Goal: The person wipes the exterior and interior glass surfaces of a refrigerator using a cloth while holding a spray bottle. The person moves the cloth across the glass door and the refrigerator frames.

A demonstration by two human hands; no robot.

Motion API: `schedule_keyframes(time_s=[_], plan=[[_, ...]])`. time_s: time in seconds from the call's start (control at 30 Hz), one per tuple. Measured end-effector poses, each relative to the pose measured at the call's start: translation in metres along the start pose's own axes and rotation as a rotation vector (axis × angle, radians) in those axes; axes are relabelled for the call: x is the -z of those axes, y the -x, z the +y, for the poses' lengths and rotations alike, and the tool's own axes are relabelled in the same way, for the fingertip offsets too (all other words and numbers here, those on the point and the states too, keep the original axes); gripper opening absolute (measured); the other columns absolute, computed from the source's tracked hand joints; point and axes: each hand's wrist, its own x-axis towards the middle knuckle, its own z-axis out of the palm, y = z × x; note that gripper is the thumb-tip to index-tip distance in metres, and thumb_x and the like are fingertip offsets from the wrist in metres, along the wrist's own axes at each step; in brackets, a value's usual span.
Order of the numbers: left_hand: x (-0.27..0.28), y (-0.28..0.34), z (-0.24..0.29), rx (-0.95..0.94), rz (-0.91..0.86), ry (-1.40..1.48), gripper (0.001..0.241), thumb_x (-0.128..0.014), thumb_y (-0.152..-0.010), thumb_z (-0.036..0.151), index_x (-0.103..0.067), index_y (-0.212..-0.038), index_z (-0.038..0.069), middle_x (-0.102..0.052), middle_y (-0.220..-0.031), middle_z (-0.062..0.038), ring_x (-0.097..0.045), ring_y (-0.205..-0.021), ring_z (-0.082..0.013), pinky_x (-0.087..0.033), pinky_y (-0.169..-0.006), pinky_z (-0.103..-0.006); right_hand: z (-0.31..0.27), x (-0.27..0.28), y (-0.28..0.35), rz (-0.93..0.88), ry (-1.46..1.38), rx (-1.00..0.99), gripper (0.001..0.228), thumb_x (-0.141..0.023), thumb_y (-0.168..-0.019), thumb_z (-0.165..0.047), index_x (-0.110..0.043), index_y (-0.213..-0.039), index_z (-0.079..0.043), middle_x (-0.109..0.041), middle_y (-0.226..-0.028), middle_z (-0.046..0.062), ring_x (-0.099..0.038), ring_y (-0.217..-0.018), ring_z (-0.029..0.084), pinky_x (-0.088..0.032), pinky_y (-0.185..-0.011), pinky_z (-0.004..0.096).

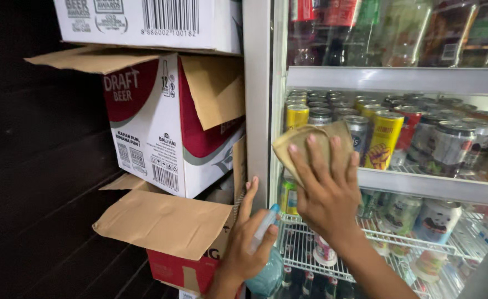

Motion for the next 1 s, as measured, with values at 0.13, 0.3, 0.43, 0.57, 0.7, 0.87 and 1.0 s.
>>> schedule_keyframes(time_s=[0.13,0.3,0.43,0.57,0.7,0.87,1.0], plan=[[-0.007,0.003,0.000,-0.015,0.075,0.018,0.049,-0.045,-0.108,0.040,-0.067,-0.101,-0.003,-0.030,-0.164,-0.038,-0.033,-0.154,-0.0510,-0.029,-0.123,-0.0514,-0.015,-0.006,-0.013,-0.020,-0.040,0.133,0.059,-0.062,-0.093,-0.020,-0.053,-0.152,-0.019,-0.048,-0.158,0.007,-0.036,-0.150,0.041,-0.017,-0.123,0.059],[-0.020,0.002,0.006,-0.001,0.081,0.124,0.052,-0.046,-0.105,0.045,-0.069,-0.105,-0.002,-0.034,-0.159,-0.041,-0.044,-0.147,-0.0504,-0.038,-0.115,-0.0487,-0.001,0.001,0.008,-0.092,-0.091,0.221,0.067,-0.066,-0.086,-0.022,-0.055,-0.151,-0.021,-0.049,-0.158,0.002,-0.038,-0.150,0.034,-0.019,-0.123,0.057],[-0.047,-0.003,0.018,-0.036,0.010,0.149,0.051,-0.048,-0.107,0.044,-0.067,-0.107,-0.003,-0.032,-0.160,-0.043,-0.039,-0.150,-0.0530,-0.036,-0.118,-0.0507,0.024,0.016,0.037,-0.155,-0.121,0.101,0.075,-0.069,-0.074,-0.019,-0.056,-0.148,-0.019,-0.050,-0.154,0.004,-0.037,-0.147,0.037,-0.022,-0.119,0.060],[-0.081,-0.014,0.041,-0.065,-0.076,0.230,0.053,-0.050,-0.105,0.044,-0.067,-0.117,-0.004,-0.029,-0.161,-0.041,-0.035,-0.152,-0.0528,-0.035,-0.119,-0.0493,0.059,0.033,0.061,-0.096,-0.043,0.001,0.071,-0.067,-0.076,-0.008,-0.059,-0.145,-0.022,-0.050,-0.155,0.004,-0.038,-0.150,0.036,-0.025,-0.123,0.058],[-0.124,-0.013,0.063,-0.091,-0.127,0.340,0.053,-0.052,-0.106,0.044,-0.068,-0.120,-0.004,-0.027,-0.166,-0.037,-0.027,-0.158,-0.0519,-0.024,-0.125,-0.0517,0.102,0.056,0.085,-0.028,0.020,-0.087,0.061,-0.063,-0.085,-0.004,-0.060,-0.145,-0.016,-0.050,-0.156,0.010,-0.037,-0.151,0.041,-0.022,-0.124,0.059],[-0.175,-0.011,0.080,-0.134,-0.211,0.405,0.048,-0.051,-0.106,0.044,-0.070,-0.114,0.001,-0.028,-0.169,-0.035,-0.027,-0.160,-0.0494,-0.010,-0.130,-0.0571,0.165,0.092,0.114,0.042,0.101,-0.243,0.060,-0.056,-0.086,0.002,-0.059,-0.146,-0.006,-0.050,-0.156,0.019,-0.035,-0.152,0.048,-0.019,-0.126,0.060],[-0.202,-0.012,0.091,-0.162,-0.248,0.418,0.047,-0.052,-0.107,0.042,-0.068,-0.114,-0.001,-0.030,-0.168,-0.034,-0.026,-0.160,-0.0511,-0.007,-0.130,-0.0602,0.197,0.115,0.133,0.115,0.120,-0.325,0.057,-0.055,-0.090,0.007,-0.057,-0.146,-0.002,-0.048,-0.157,0.023,-0.032,-0.153,0.053,-0.023,-0.128,0.060]])
